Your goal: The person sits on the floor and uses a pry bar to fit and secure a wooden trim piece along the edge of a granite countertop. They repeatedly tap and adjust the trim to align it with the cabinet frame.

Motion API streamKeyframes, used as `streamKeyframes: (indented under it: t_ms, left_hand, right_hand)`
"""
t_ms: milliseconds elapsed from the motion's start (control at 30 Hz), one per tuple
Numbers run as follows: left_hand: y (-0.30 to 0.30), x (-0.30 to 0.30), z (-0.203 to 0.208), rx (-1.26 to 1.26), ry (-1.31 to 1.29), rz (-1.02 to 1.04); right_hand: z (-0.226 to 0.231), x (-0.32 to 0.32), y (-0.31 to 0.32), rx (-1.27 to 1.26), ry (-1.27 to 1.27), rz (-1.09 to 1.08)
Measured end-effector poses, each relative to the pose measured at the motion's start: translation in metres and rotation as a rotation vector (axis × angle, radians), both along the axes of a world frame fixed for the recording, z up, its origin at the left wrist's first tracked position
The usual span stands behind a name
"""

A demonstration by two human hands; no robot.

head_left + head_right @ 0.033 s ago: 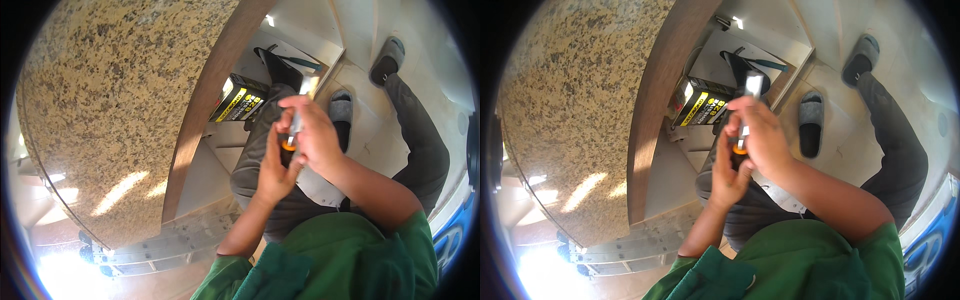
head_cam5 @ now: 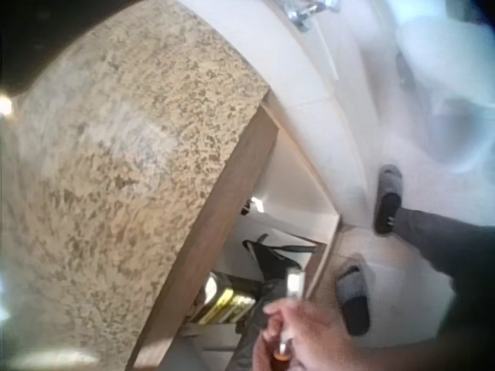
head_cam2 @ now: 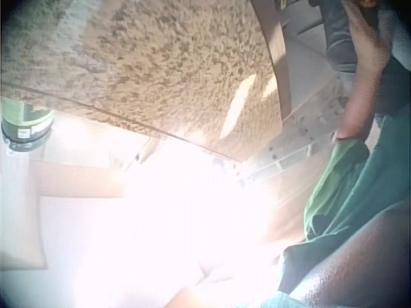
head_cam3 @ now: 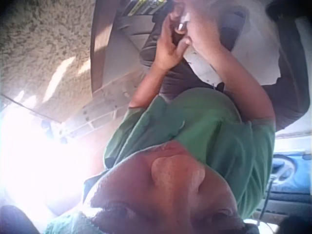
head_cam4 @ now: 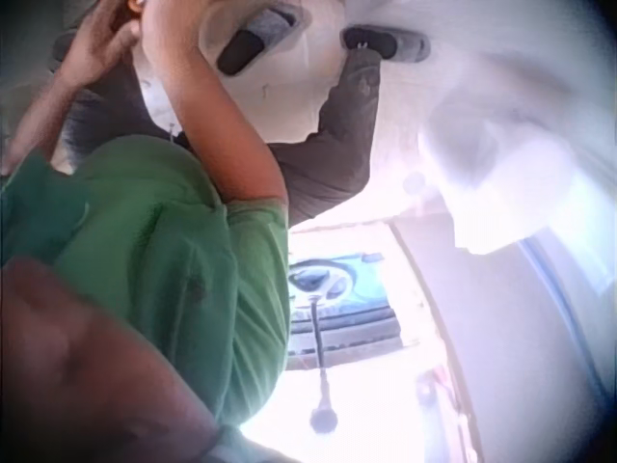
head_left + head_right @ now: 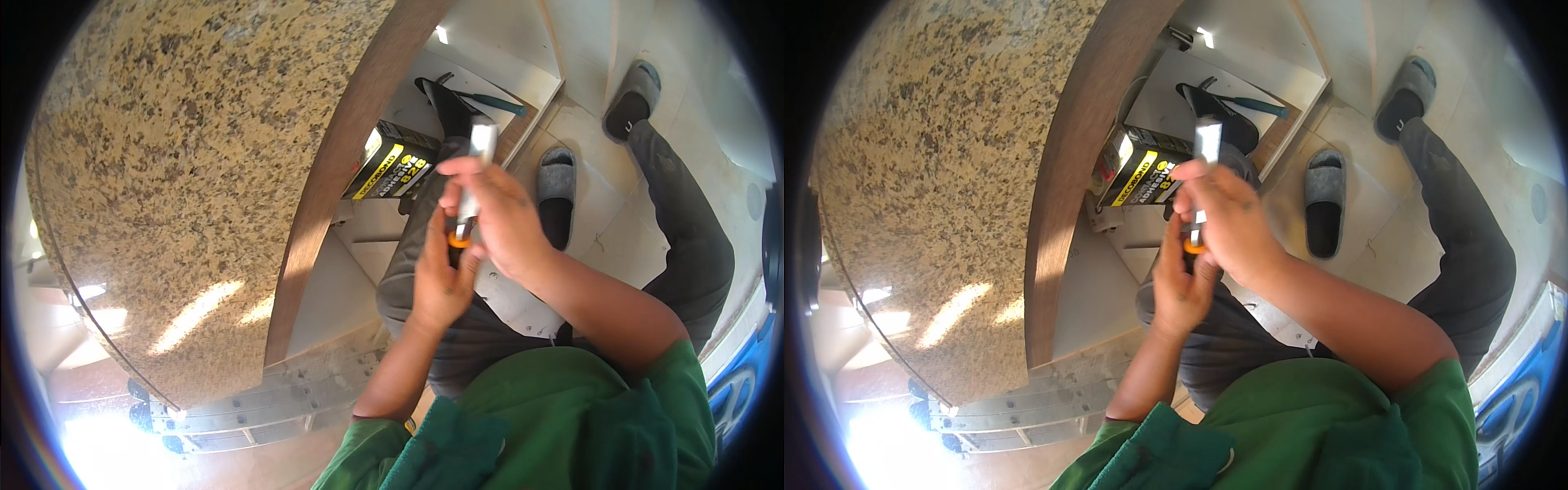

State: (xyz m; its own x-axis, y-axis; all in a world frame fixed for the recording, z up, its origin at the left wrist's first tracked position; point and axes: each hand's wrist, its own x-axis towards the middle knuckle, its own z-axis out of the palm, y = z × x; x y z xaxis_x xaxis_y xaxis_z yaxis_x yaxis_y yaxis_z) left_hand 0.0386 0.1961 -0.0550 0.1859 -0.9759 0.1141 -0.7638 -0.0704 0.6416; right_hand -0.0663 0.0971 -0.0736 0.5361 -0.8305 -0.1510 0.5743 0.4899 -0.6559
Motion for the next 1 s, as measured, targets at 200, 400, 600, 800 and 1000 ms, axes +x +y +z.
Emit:
streamKeyframes:
  t_ms: [200,400,600,800,1000]
  left_hand:
    - [-0.006,0.046,0.012,-0.031,0.056,0.166]
    - [-0.024,0.082,0.015,-0.183,-0.142,0.07]
    - [-0.031,0.094,0.017,-0.114,-0.132,0.116]
    - [-0.042,0.096,0.023,0.026,-0.01,0.057]
    - [-0.048,0.093,0.031,0.032,0.121,0.08]
  right_hand:
    - [0.023,0.044,-0.023,-0.359,0.117,-0.028]
    - [0.035,0.06,-0.038,-0.381,0.213,-0.01]
    - [0.032,0.073,-0.046,-0.426,0.231,-0.13]
    - [0.04,0.069,-0.05,-0.397,0.242,-0.134]
    - [0.043,0.069,-0.048,-0.347,0.214,-0.096]
